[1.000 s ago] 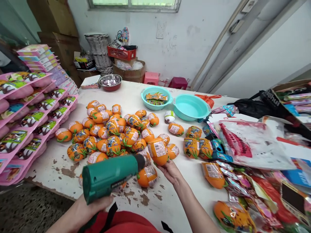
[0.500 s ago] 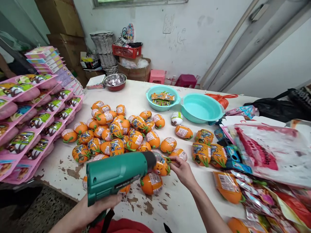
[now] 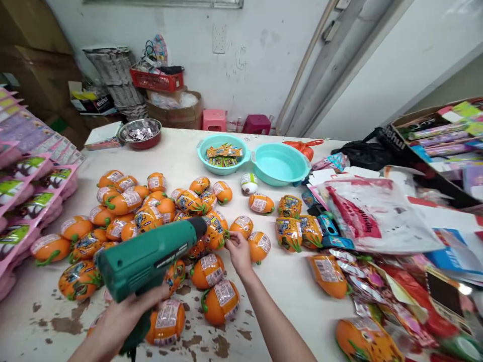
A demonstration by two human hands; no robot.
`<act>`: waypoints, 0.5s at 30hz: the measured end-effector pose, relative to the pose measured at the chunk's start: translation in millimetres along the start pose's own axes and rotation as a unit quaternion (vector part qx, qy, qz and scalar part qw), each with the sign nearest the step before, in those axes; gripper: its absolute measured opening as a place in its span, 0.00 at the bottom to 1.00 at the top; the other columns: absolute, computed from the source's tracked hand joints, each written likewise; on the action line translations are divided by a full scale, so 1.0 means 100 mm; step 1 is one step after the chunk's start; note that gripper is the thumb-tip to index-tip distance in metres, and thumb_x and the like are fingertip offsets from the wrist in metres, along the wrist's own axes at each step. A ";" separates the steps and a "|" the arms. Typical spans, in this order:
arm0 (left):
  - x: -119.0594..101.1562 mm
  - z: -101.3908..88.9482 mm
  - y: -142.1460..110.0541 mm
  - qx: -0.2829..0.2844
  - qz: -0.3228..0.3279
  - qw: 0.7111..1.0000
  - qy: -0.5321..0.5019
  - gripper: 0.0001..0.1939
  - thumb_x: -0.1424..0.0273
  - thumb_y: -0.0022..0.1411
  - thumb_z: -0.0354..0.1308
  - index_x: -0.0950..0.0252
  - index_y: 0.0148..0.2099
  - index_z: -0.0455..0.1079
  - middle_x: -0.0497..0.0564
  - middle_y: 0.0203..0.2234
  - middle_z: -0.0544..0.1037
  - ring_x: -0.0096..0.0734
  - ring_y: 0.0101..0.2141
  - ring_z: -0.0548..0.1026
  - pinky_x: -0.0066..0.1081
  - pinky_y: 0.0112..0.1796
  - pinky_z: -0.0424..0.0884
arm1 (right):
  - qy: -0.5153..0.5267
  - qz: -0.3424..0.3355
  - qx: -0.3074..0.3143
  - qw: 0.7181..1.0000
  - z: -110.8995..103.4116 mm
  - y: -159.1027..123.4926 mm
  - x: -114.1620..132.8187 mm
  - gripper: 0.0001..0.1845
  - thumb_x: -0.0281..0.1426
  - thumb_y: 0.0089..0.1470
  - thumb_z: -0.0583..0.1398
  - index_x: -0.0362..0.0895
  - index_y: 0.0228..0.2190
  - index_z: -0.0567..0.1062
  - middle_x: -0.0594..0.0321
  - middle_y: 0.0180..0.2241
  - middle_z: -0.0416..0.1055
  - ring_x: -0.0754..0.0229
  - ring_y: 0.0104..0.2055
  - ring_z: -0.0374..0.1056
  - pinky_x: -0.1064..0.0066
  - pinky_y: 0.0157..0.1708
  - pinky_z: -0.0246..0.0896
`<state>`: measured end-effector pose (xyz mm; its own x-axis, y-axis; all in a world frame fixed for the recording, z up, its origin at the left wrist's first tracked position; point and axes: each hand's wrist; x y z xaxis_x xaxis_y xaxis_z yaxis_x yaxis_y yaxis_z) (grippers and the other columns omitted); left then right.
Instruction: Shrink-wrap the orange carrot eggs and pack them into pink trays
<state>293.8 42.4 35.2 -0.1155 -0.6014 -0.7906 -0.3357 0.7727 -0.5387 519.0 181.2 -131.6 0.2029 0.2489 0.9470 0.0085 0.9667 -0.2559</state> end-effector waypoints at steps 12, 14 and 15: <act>-0.60 0.40 0.86 0.009 0.071 0.997 0.033 0.23 0.54 0.42 0.71 0.63 0.34 0.69 0.44 0.16 0.73 0.32 0.19 0.69 0.27 0.20 0.67 | -0.363 -0.164 -0.290 0.870 -1.59 -0.12 0.33 0.24 0.37 0.52 0.60 0.42 0.50 0.69 0.46 0.51 0.66 0.44 0.55 0.62 0.50 0.53 0.63; -0.45 0.34 0.65 0.004 0.057 0.998 0.036 0.24 0.51 0.42 0.70 0.62 0.32 0.68 0.45 0.17 0.74 0.33 0.20 0.71 0.28 0.20 0.69 | -0.474 -0.147 -0.311 0.810 -1.95 -0.06 0.29 0.25 0.34 0.49 0.60 0.40 0.50 0.70 0.45 0.48 0.67 0.43 0.52 0.63 0.51 0.51 0.63; -0.38 0.32 0.52 -0.006 0.054 0.998 0.045 0.23 0.51 0.43 0.69 0.62 0.32 0.69 0.46 0.18 0.75 0.34 0.21 0.72 0.28 0.21 0.70 | -0.519 -0.137 -0.298 0.789 -2.06 -0.01 0.27 0.24 0.32 0.49 0.59 0.39 0.49 0.71 0.45 0.46 0.68 0.43 0.50 0.64 0.53 0.49 0.64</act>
<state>310.4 111.9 27.9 -0.2339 -0.5310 -0.8144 -0.3283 0.8316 -0.4479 726.4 174.4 -145.6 -0.7959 0.2499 0.5515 0.4345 0.8701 0.2328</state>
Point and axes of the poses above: each hand's wrist, its own y-axis towards the middle knuckle, its own z-axis out of the palm, x = y × z
